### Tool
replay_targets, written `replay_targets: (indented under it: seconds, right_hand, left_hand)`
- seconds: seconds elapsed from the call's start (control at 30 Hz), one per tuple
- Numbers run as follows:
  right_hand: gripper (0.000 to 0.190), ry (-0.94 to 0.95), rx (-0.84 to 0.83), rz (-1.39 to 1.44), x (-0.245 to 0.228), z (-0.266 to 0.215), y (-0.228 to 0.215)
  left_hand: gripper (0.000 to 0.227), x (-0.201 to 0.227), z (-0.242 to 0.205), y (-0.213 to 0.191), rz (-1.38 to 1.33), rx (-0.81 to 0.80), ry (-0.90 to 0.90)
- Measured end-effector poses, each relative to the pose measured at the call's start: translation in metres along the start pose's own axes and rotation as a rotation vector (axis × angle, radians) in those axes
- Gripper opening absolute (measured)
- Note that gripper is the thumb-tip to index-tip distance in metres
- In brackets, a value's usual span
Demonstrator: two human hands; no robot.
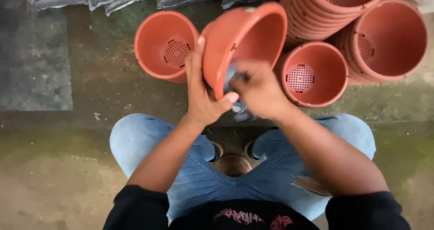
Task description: Cleaning plastic flower pots by removing adhesive stickers and wiping the surfaces with a cloth.
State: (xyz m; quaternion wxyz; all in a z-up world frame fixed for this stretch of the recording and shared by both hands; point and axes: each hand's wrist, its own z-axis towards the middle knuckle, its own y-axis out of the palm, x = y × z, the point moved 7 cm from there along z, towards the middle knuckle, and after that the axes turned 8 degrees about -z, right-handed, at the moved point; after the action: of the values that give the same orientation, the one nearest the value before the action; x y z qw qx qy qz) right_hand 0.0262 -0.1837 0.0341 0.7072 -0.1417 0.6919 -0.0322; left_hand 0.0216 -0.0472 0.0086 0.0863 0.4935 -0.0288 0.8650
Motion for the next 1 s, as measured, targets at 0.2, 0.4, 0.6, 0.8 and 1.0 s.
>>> replay_targets:
  seconds: [0.2, 0.4, 0.6, 0.8, 1.0]
  right_hand:
    - [0.046, 0.557, 0.86, 1.042, 0.078, -0.003, -0.059]
    - [0.029, -0.079, 0.162, 0.402, -0.012, -0.011, -0.038]
    - [0.052, -0.49, -0.139, -0.202, -0.003, -0.016, 0.0]
    - [0.047, -0.47, -0.016, -0.133, 0.008, -0.027, -0.006]
    - [0.043, -0.471, 0.031, -0.033, 0.011, -0.027, -0.003]
  left_hand:
    - [0.124, -0.006, -0.017, 0.04, 0.148, 0.023, -0.009]
    - [0.13, 0.001, -0.006, 0.021, 0.182, -0.033, 0.121]
    - [0.113, 0.024, -0.004, 0.018, 0.31, -0.032, 0.199]
    - [0.093, 0.03, -0.028, 0.028, 0.312, -0.03, 0.491]
    - [0.117, 0.014, -0.025, 0.026, 0.21, 0.036, 0.378]
